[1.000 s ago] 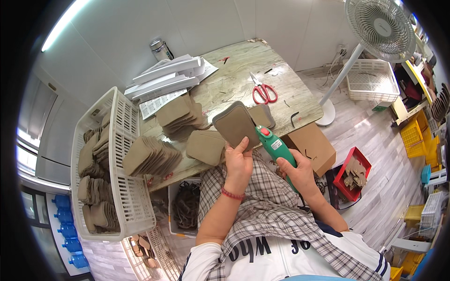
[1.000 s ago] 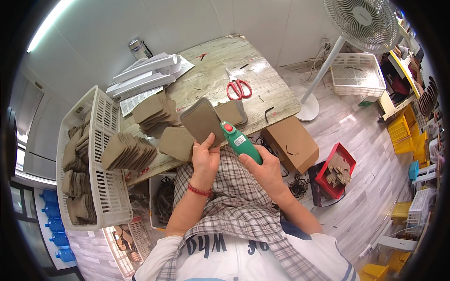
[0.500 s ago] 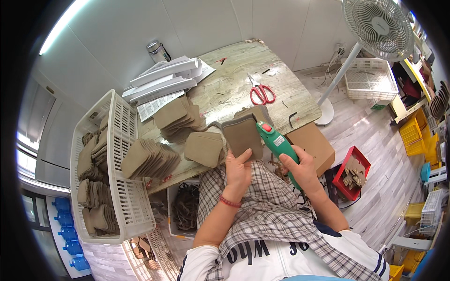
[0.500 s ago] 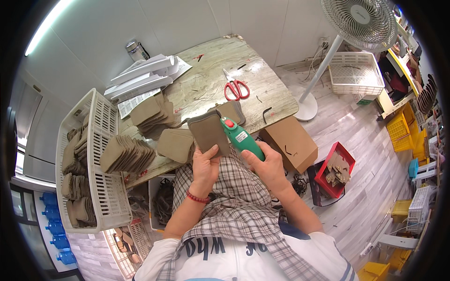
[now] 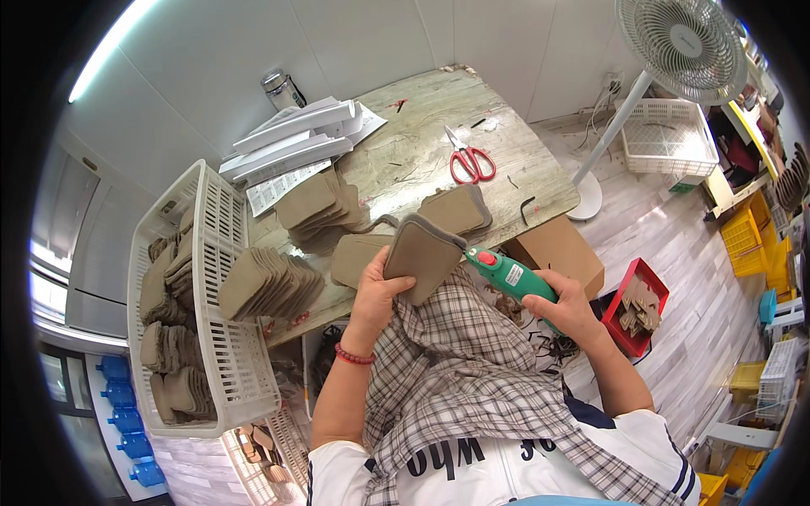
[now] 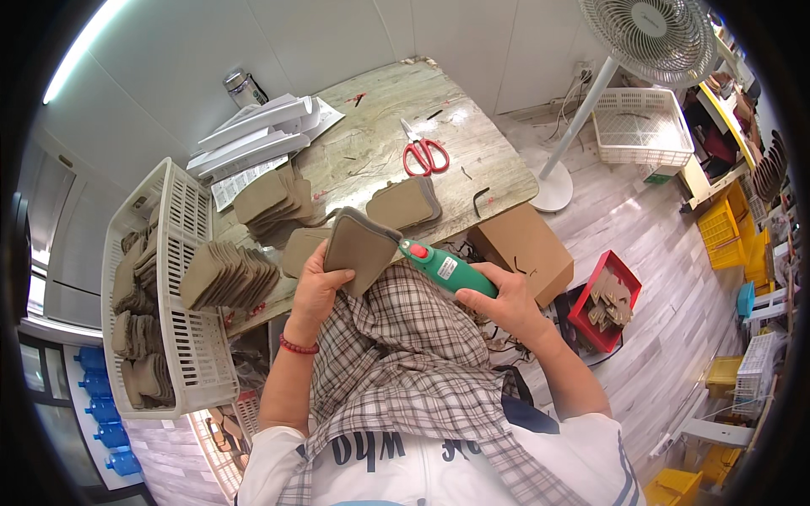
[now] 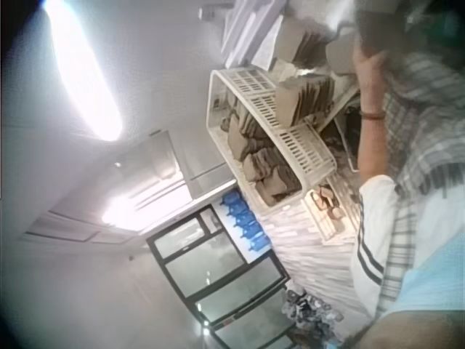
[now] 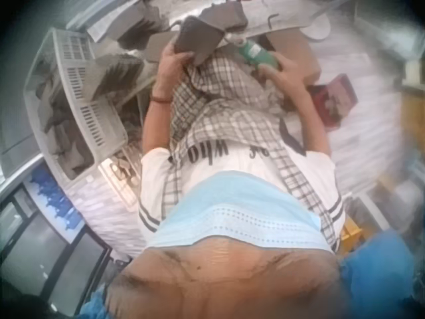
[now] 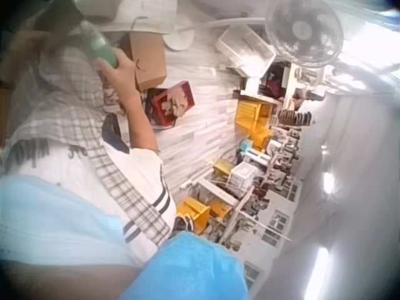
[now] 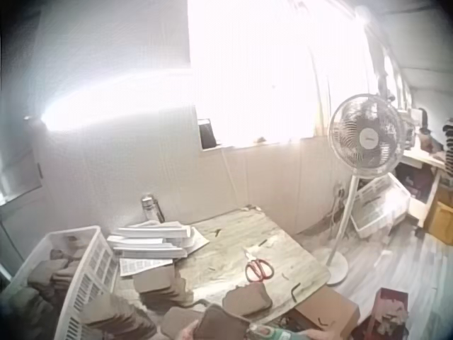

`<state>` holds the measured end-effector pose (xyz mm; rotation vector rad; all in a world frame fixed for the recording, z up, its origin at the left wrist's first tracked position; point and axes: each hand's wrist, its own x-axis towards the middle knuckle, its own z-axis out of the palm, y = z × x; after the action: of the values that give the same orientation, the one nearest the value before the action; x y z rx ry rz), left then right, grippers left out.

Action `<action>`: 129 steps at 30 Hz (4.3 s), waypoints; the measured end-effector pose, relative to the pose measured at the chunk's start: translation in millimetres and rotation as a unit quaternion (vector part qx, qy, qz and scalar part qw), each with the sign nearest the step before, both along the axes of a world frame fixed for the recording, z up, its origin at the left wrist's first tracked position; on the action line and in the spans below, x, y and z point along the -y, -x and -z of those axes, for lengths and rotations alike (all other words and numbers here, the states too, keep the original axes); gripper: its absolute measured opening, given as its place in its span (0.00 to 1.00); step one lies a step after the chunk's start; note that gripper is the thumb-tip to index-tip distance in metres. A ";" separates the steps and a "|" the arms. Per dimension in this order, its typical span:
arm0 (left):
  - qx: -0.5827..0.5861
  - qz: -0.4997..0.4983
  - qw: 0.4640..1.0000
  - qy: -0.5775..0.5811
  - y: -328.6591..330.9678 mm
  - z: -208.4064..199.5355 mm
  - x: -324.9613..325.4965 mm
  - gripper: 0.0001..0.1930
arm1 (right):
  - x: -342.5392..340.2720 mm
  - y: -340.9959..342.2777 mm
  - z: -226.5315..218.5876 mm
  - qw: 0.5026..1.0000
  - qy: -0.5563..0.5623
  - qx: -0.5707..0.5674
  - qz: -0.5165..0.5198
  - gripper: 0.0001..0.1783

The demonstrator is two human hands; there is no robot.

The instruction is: The person uses a green rotary tool to trim the edges of stacked square cardboard pieces. They hold each piece, run the tool along the perimeter, and place the finished pieces into a white basket. The person then stacks the trimmed pieces on the table.

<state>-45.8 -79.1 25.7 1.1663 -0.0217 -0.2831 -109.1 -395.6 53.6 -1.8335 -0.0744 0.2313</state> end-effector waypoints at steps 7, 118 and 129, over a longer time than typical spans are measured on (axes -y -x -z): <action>-0.035 0.037 0.998 -0.035 3.3 0.5 -7.7 0.28 | -3.8 4.0 -6.8 0.997 0.060 0.051 -0.026 0.26; -0.057 0.074 0.978 -0.184 -19.0 -35.5 -28.1 0.07 | -41.1 -22.9 -4.7 0.994 0.052 0.005 -0.097 0.28; -0.002 -0.072 0.979 -0.190 -58.8 -13.4 -95.0 0.11 | -47.7 -26.8 4.3 0.992 -0.102 -0.070 -0.009 0.18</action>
<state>13.0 15.9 39.2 1.5400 0.1253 -0.1636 -82.3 -347.9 49.2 -1.6089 -0.0164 0.3521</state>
